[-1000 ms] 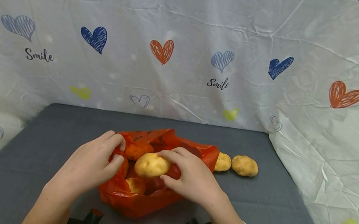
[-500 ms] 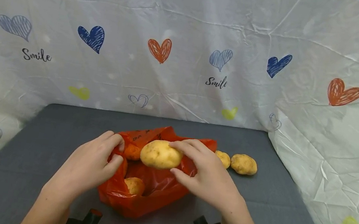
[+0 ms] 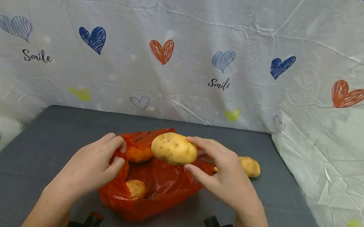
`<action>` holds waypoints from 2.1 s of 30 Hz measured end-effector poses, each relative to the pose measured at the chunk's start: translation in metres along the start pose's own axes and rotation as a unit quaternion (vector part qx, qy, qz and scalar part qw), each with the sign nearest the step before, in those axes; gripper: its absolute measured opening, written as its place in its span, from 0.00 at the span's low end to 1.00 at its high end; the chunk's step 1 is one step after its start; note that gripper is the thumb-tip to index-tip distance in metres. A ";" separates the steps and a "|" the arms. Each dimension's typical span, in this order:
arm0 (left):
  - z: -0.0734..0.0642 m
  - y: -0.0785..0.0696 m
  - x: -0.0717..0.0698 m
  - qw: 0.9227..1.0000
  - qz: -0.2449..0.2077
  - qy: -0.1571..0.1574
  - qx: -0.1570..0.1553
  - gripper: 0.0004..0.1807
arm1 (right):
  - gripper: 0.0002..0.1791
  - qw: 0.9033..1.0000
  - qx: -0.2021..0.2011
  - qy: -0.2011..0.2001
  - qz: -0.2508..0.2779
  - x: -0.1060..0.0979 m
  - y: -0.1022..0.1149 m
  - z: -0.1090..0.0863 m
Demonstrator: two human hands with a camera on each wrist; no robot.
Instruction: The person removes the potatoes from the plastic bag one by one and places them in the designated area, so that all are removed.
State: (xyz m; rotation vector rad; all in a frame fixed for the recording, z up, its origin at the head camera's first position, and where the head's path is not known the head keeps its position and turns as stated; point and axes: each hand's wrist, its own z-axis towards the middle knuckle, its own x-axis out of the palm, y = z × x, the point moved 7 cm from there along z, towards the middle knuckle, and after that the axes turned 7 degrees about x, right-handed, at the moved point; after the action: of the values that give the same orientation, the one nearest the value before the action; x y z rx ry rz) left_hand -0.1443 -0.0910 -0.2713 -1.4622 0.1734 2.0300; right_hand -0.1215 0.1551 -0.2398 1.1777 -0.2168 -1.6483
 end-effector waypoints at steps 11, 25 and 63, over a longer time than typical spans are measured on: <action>0.000 0.001 0.000 1.000 -0.001 0.001 0.001 0.05 | 0.31 0.999 0.046 0.007 0.027 -0.024 -0.011 -0.007; -0.001 0.001 0.001 1.000 -0.002 0.004 -0.002 0.05 | 0.32 0.994 0.084 -0.026 0.064 -0.054 -0.036 -0.012; 0.002 0.002 0.008 0.999 -0.018 0.037 -0.008 0.04 | 0.25 0.905 0.375 0.203 0.013 -0.045 -0.173 -0.058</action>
State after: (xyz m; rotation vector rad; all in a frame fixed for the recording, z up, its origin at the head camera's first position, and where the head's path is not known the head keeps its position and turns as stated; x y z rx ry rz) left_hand -0.1491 -0.0886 -0.2783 -1.5398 0.1604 1.9541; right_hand -0.1876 0.2893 -0.3538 2.0541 -0.6308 -1.2703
